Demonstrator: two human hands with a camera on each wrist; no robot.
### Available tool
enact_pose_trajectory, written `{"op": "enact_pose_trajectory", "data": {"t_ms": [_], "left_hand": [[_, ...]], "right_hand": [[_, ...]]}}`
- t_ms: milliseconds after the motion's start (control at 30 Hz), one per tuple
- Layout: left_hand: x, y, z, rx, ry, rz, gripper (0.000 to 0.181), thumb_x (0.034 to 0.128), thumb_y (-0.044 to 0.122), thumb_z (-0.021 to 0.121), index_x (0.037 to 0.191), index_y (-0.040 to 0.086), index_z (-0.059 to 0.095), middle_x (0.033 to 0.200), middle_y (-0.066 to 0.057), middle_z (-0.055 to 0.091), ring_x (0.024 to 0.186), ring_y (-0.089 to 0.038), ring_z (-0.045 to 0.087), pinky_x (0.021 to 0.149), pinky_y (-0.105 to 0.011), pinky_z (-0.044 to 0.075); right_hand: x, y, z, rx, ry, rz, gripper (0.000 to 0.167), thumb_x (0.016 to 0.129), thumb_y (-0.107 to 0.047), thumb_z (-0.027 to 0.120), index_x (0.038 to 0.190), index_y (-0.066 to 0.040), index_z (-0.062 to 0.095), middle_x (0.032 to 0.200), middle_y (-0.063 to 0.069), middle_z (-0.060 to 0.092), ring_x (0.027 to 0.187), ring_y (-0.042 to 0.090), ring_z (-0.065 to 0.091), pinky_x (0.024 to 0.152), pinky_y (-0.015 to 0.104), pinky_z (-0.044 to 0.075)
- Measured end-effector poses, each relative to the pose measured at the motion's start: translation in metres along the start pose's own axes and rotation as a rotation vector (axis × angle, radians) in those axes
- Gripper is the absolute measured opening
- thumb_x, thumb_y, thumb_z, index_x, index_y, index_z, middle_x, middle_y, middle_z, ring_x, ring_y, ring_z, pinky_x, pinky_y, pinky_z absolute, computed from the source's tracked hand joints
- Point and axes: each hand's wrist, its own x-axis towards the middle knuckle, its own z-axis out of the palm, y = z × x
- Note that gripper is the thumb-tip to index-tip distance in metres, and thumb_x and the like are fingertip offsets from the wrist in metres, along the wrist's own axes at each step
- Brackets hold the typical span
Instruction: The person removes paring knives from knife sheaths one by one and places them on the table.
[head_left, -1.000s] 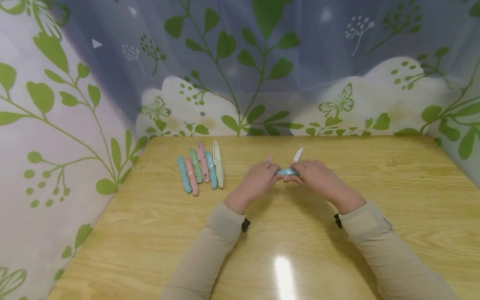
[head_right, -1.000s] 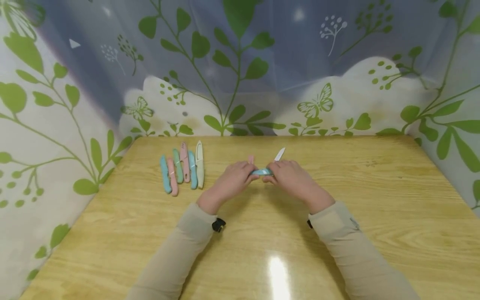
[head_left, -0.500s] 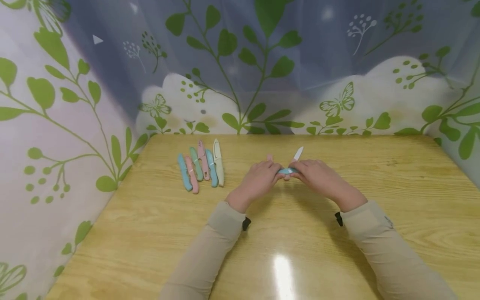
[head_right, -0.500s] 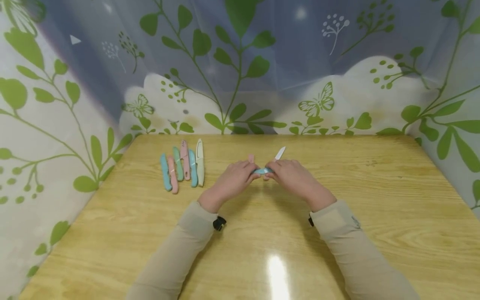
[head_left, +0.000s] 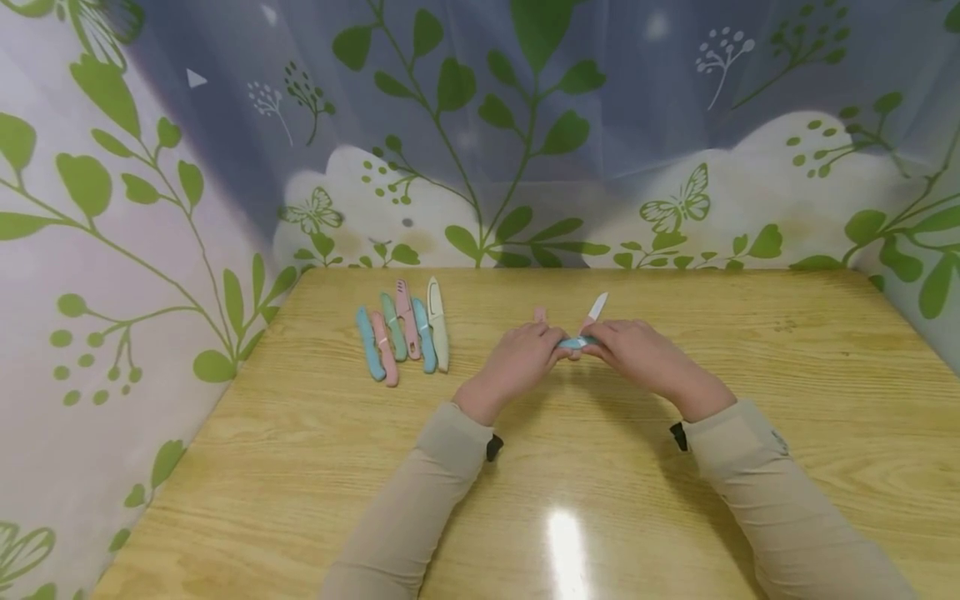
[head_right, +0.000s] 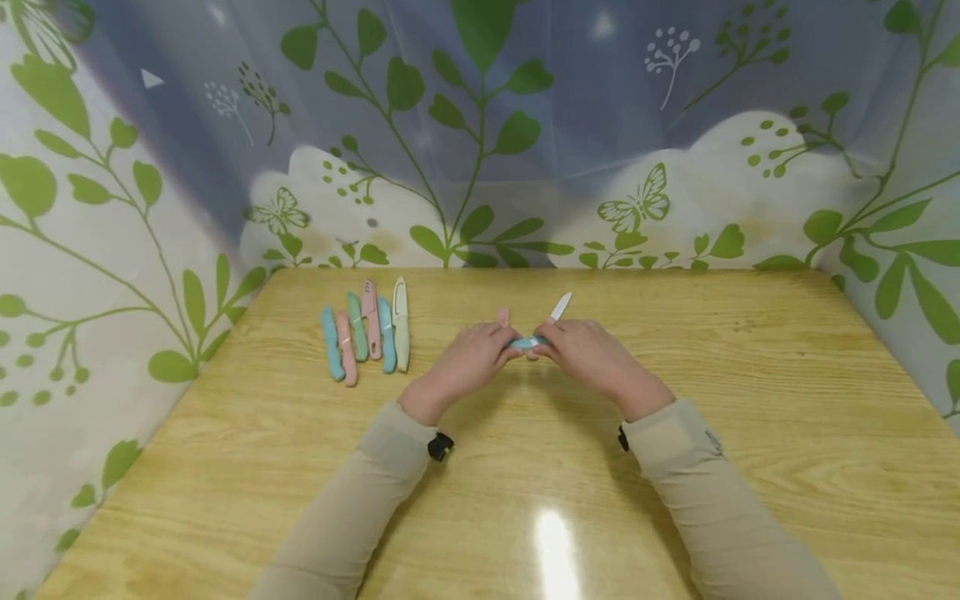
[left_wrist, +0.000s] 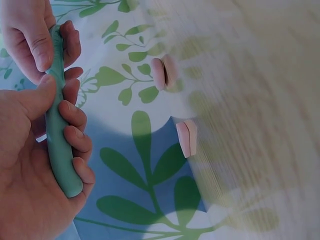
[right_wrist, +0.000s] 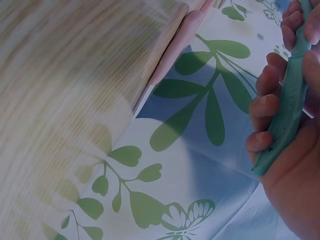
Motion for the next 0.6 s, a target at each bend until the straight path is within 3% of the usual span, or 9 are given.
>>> {"op": "enact_pose_trajectory", "data": {"t_ms": [600], "left_hand": [[0.0001, 0.0, -0.0021, -0.037, -0.033, -0.019, 0.038, 0.1032, 0.036, 0.042, 0.126, 0.011, 0.06, 0.116, -0.003, 0.064, 0.108, -0.018, 0.061, 0.095, -0.036, 0.047]], "right_hand": [[-0.0014, 0.0016, -0.0004, 0.018, -0.009, 0.007, 0.02, 0.094, -0.013, 0.062, 0.112, -0.004, 0.061, 0.098, 0.011, 0.07, 0.087, 0.024, 0.068, 0.077, 0.04, 0.055]]}}
